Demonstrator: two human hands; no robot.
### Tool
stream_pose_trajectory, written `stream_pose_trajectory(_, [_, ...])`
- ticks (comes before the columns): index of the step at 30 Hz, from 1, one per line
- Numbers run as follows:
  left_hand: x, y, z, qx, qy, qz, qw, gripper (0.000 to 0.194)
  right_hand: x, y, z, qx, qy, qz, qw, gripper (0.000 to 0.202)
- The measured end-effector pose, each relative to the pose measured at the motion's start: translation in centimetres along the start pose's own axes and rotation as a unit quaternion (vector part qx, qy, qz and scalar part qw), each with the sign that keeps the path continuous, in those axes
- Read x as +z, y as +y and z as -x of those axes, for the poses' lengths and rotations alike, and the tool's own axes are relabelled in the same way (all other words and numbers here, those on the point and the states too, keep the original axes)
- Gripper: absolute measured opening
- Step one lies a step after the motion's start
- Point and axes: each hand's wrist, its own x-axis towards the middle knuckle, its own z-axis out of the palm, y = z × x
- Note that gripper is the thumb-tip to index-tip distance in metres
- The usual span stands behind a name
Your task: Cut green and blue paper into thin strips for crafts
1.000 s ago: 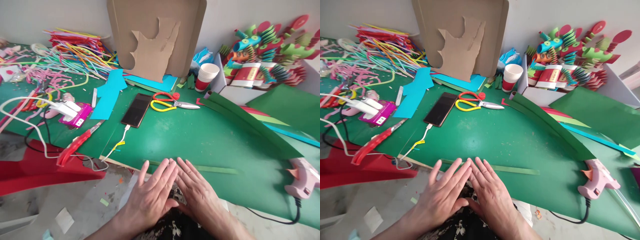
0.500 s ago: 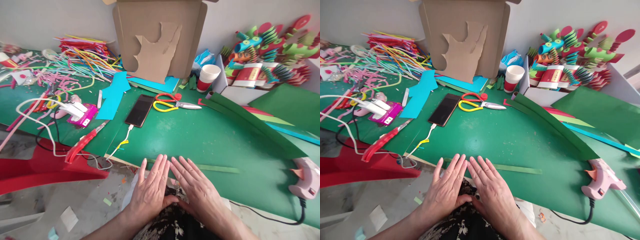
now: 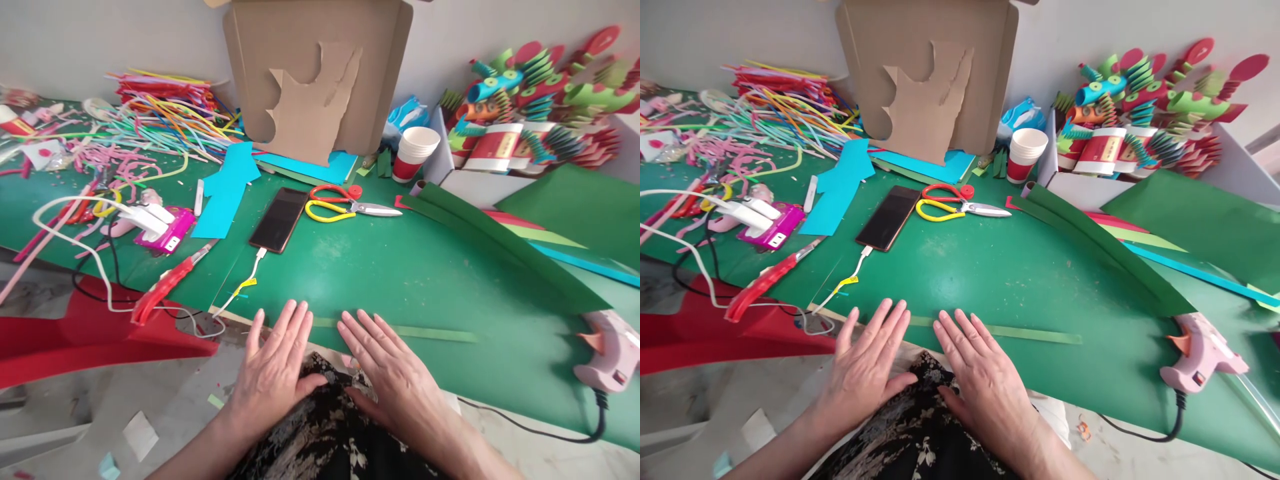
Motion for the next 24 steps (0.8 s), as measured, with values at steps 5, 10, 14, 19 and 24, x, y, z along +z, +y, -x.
stream_pose_trajectory(5, [-1.9, -3.5, 1.4, -0.005, -0.01, -0.028, 1.0, 0.067, -0.1, 0.0, 0.1, 0.01, 0.0, -0.013, 1.0, 0.074])
stream_pose_trajectory(10, [-2.7, -1.3, 0.7, 0.031, 0.024, -0.001, 0.999, 0.063, 0.1, -0.1, 0.1, 0.009, 0.004, -0.034, 0.999, 0.079])
stream_pose_trajectory(14, [-0.7, 2.1, -0.6, 0.053, 0.015, 0.012, 0.998, 0.061, 0.0, -0.2, 0.2, 0.01, 0.0, -0.031, 0.999, 0.072])
stream_pose_trajectory(19, [0.5, 1.7, -0.8, 0.079, 0.034, 0.001, 0.996, 0.057, -0.2, -0.7, -0.1, 0.017, -0.002, -0.013, 1.0, 0.068])
stream_pose_trajectory(24, [-0.1, -0.8, 0.3, 0.05, 0.04, -0.006, 0.998, 0.049, -0.7, -0.4, 0.7, 0.048, -0.015, 0.008, 0.999, 0.066])
